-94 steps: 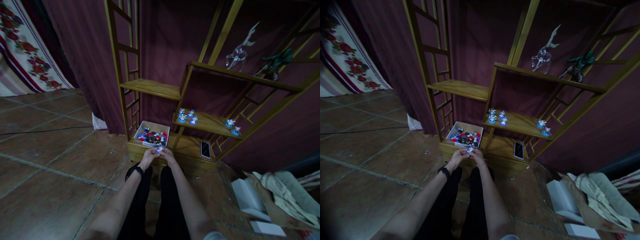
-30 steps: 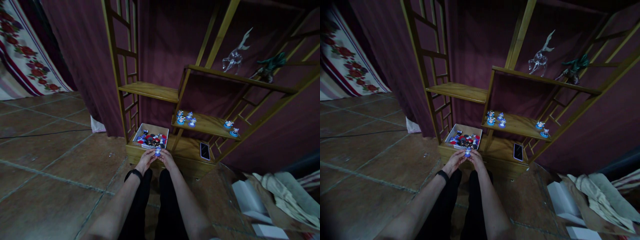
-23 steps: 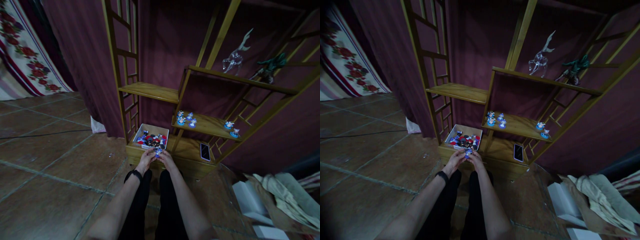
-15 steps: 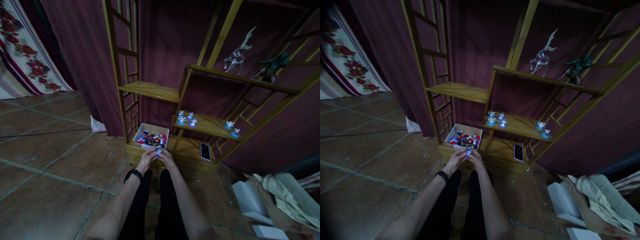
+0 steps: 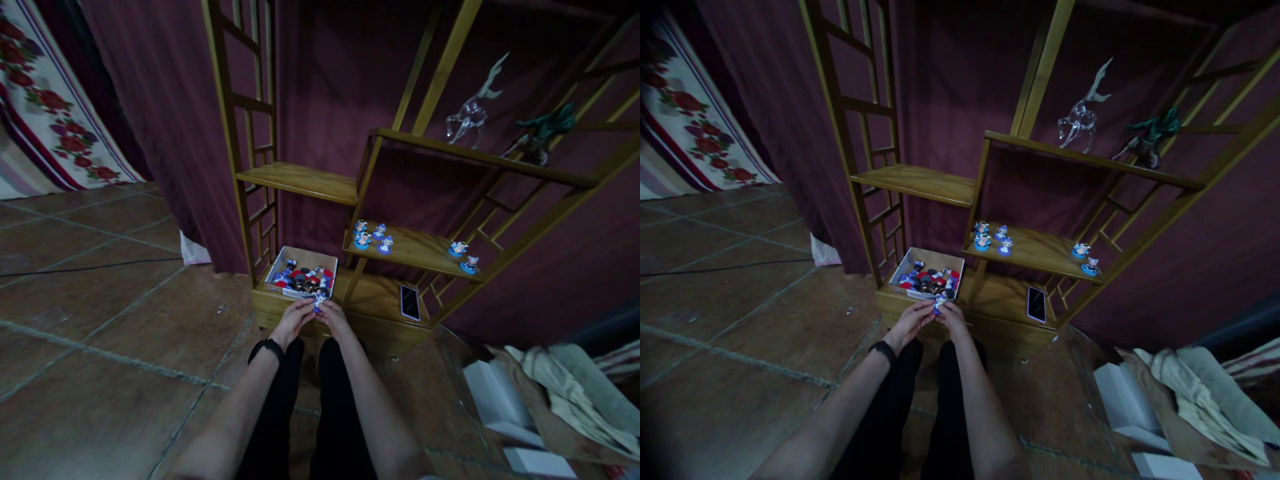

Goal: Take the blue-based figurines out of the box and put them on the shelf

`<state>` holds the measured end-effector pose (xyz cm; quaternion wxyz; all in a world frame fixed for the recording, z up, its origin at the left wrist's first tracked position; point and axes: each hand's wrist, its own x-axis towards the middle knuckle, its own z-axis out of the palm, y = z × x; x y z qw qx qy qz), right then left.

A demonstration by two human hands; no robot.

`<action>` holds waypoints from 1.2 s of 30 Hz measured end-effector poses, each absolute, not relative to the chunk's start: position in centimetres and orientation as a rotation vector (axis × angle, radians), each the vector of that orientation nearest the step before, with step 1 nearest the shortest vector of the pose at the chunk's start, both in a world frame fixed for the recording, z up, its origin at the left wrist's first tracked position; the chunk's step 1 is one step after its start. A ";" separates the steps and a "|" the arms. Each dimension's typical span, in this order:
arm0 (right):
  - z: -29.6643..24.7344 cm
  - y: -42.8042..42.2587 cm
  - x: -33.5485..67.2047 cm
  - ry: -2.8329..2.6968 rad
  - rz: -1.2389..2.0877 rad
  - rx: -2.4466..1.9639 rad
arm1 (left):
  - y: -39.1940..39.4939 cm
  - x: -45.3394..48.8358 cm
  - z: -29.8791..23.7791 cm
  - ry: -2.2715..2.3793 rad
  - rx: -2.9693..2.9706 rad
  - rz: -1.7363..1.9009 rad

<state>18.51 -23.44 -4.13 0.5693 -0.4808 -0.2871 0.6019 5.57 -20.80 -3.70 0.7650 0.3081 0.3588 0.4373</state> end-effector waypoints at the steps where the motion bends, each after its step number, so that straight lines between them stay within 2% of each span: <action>1: -4.2 -23.4 18.5 -0.648 1.404 -1.127 | -20.8 5.6 -3.7 0.765 0.688 0.937; 23: -4.9 -23.4 19.3 -0.778 1.420 -1.138 | -20.9 6.4 -5.4 0.897 1.048 1.082; 30: -4.1 -23.6 18.9 -0.757 1.448 -1.138 | -21.3 6.4 -4.4 1.024 1.510 1.207; 36: -4.0 -23.7 18.7 -0.734 1.421 -1.109 | -22.6 5.6 -2.1 0.980 1.867 1.090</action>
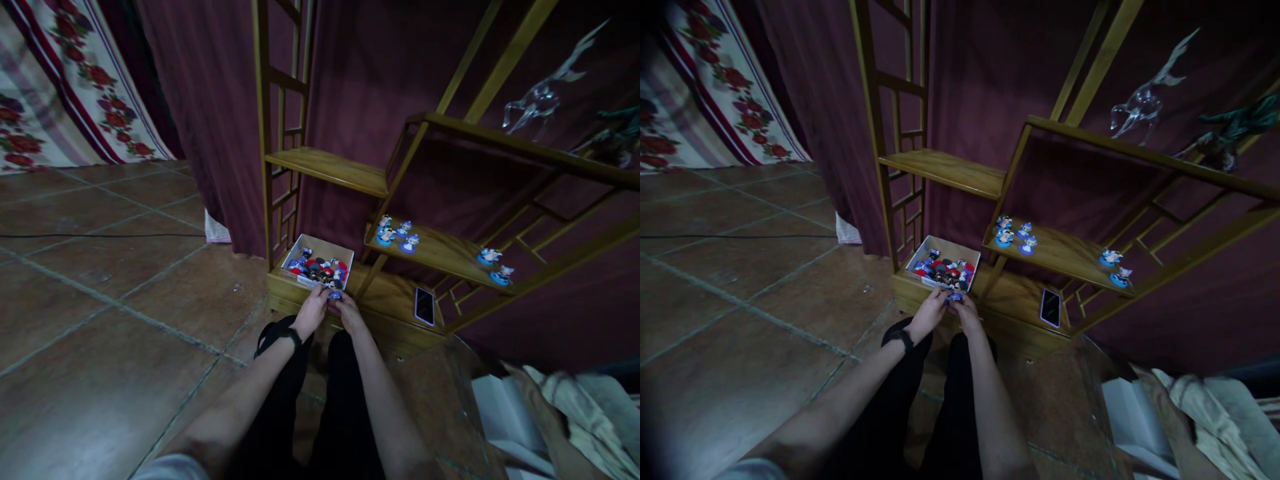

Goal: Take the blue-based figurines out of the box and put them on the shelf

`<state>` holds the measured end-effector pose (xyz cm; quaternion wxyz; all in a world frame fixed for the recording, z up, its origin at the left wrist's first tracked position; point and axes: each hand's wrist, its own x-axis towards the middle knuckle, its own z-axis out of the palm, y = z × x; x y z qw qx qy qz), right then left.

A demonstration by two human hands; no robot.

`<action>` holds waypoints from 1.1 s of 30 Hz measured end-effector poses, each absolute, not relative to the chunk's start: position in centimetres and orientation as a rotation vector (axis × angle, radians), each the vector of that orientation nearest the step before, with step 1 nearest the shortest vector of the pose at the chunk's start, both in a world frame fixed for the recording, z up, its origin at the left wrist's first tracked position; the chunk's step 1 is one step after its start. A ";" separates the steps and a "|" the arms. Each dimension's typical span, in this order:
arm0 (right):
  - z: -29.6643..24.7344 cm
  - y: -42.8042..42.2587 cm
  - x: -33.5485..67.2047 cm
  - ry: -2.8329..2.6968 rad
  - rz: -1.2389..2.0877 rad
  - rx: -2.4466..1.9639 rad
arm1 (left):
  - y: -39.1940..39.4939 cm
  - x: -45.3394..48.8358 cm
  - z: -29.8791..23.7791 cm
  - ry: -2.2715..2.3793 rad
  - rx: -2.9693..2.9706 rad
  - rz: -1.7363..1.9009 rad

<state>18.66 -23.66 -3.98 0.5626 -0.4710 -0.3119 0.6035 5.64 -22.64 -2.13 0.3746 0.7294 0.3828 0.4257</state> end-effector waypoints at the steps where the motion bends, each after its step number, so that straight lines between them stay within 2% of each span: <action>1: -4.1 -23.6 18.7 -0.736 1.422 -1.114 | -22.8 5.5 -1.9 0.984 1.897 1.059; 16: -5.1 -22.9 18.9 -0.820 1.295 -1.206 | -23.2 5.6 -2.1 0.945 2.119 0.932; 33: -4.3 -23.3 18.8 -0.869 1.265 -1.282 | -23.7 6.0 -1.7 1.155 2.814 0.586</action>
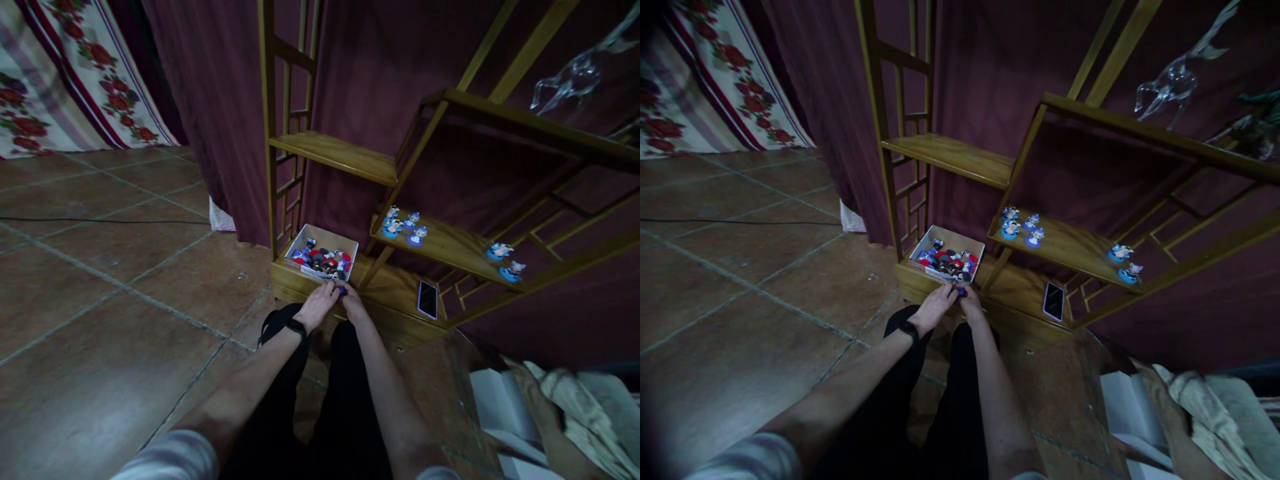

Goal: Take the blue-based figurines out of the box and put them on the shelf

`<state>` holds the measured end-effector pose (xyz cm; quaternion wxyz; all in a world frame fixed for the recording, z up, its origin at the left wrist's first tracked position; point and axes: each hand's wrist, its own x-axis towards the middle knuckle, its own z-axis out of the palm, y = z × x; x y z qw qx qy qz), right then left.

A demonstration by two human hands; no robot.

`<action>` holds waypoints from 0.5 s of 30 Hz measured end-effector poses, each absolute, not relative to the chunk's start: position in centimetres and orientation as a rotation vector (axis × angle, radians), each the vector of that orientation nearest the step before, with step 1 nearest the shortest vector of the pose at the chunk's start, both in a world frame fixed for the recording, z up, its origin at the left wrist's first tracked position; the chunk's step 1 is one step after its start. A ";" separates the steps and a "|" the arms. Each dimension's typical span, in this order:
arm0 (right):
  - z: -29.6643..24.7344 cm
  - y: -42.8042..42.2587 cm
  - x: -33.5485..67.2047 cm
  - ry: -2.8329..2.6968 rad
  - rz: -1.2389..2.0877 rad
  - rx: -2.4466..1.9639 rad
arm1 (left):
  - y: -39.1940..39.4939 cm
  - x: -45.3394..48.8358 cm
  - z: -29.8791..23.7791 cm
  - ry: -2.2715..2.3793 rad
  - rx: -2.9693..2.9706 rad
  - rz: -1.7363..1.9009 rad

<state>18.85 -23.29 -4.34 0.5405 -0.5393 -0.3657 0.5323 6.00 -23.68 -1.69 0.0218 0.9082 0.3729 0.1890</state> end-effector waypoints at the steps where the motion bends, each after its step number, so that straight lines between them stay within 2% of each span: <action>1: -4.3 -23.4 18.8 -0.867 1.268 -1.283 | -23.7 6.0 -1.7 1.153 2.824 0.589; 8: -4.5 -23.5 19.1 -0.868 1.298 -1.288 | -24.1 5.9 -1.8 1.106 2.778 0.632; 15: -4.9 -23.2 19.1 -0.894 1.317 -1.190 | -23.5 5.5 -2.5 1.106 2.300 0.890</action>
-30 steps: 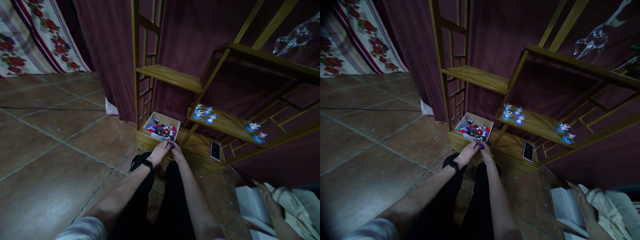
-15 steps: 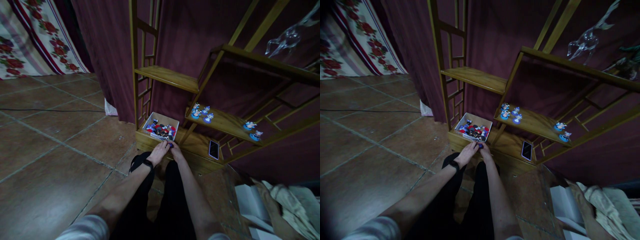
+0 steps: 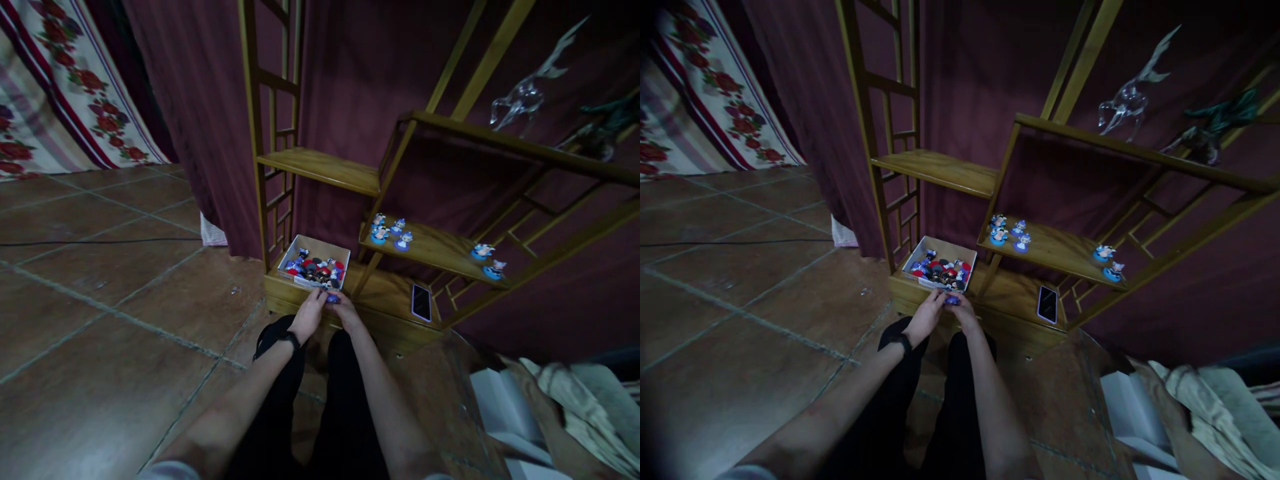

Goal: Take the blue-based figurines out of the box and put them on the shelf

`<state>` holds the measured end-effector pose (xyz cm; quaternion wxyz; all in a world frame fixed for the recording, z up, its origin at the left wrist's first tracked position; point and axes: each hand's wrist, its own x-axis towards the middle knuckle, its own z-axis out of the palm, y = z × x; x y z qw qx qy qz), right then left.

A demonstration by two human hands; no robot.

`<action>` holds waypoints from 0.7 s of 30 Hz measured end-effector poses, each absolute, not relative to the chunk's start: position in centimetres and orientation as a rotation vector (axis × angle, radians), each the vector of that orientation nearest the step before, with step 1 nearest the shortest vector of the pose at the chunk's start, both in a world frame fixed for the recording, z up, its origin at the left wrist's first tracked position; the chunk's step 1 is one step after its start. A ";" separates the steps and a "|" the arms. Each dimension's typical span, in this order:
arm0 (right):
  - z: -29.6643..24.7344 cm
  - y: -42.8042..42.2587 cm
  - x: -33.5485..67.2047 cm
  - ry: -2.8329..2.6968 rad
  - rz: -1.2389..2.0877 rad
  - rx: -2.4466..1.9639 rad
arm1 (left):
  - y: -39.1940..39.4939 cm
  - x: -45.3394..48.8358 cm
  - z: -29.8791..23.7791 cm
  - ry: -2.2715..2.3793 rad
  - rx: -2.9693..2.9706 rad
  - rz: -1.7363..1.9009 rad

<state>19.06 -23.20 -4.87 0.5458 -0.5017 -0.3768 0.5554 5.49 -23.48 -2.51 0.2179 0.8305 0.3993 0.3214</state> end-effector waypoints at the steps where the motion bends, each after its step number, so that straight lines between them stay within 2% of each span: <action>1: -4.8 -23.2 19.0 -0.891 1.324 -1.171 | -23.1 5.5 -2.9 1.104 2.225 0.950; 6: -4.8 -23.1 19.2 -0.855 1.361 -1.230 | -20.8 5.7 -4.8 1.151 1.743 1.125; 11: -5.3 -22.9 19.3 -0.791 1.392 -1.260 | -19.9 5.4 -5.0 0.968 1.209 1.022; 21: -4.8 -22.8 19.1 -0.678 1.415 -1.168 | -20.2 5.5 -3.9 0.822 0.792 0.929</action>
